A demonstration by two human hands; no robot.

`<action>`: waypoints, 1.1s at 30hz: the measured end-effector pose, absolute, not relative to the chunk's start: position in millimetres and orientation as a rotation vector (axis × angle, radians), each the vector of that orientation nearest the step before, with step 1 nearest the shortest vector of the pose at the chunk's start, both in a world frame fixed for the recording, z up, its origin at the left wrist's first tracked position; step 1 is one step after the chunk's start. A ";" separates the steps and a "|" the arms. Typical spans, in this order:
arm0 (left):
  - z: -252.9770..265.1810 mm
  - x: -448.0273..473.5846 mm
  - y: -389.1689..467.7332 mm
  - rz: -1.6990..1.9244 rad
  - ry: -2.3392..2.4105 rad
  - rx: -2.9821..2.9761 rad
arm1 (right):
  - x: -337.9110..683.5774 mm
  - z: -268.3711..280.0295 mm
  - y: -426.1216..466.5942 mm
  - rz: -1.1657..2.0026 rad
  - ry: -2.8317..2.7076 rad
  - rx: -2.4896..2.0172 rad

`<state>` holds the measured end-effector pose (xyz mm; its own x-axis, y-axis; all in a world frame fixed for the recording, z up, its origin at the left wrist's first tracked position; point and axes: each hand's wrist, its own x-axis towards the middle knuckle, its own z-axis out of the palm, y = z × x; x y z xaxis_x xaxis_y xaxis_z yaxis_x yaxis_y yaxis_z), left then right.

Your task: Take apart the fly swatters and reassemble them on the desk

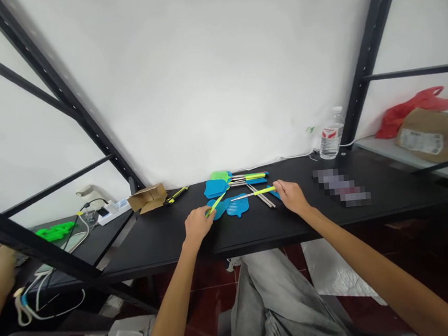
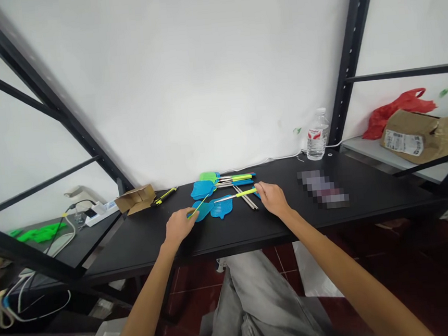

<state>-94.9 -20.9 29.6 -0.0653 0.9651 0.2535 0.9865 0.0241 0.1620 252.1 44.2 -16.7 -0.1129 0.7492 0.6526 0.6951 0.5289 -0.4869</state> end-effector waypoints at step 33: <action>-3.1 -33.1 41.3 -2.911 -1.993 -1.611 | 251.1 -4.1 32.9 0.240 -1.716 -1.125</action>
<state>-33.1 41.3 -3.1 -0.4403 0.8759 0.1974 -0.1325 -0.2808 0.9506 251.1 32.9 -4.1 -0.0378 0.7698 0.6371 0.5651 0.5423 -0.6217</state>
